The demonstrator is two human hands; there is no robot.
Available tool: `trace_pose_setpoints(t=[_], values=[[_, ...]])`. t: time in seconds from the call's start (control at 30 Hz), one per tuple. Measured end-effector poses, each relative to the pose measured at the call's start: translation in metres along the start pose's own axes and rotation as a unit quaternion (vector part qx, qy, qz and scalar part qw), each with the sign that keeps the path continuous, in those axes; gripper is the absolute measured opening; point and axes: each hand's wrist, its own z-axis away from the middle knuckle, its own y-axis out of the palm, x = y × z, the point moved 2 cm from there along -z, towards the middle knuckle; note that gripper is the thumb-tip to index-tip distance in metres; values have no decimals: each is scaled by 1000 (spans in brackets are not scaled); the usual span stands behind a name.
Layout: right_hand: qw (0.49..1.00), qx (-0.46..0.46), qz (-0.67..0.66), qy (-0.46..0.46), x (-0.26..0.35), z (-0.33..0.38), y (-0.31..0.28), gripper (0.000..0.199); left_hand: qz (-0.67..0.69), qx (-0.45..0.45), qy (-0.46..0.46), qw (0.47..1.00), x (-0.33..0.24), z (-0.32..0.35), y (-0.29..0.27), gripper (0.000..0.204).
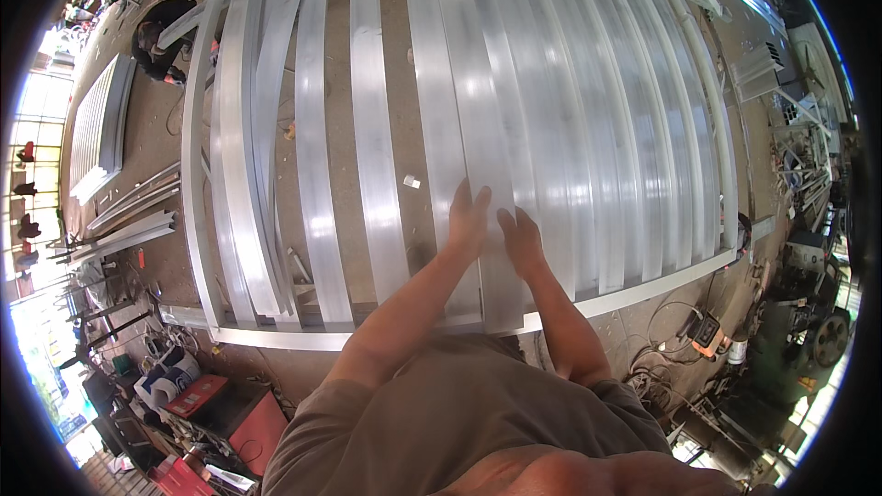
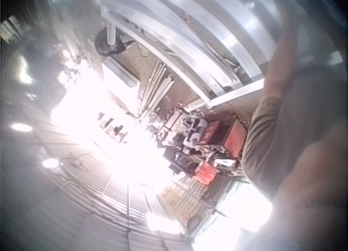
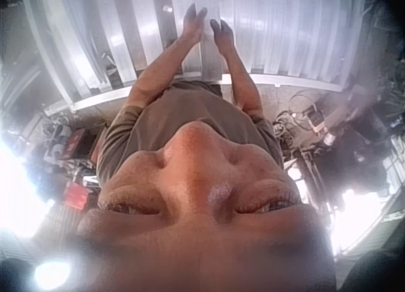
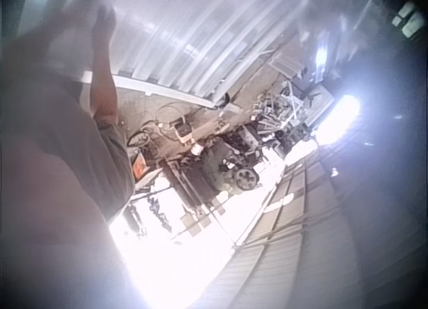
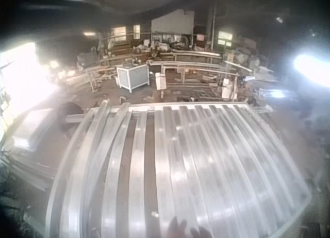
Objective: The person assembles a metal frame by inserting multiple long metal slats into a horizontal frame structure. They pick up each slat, align it with the frame, and press it into place, repeating this process for several slats.
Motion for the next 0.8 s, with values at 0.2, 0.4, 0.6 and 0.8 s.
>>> trace_pose_setpoints(t=[0.2,0.4,0.6,0.8], values=[[999,4,-31,22,4,2,1,58,24,15,21,999,-2,3,0,71],[1000,11,-14,18,1,-3,1,58,29,5,11,999,-1,0,2,65],[1000,6,21,-14,-7,4,3,56,-60,-21,-2,998,5,22,-10,69],[997,-9,56,-59,-41,-29,11,60,-333,106,-39,936,26,63,-53,74]])
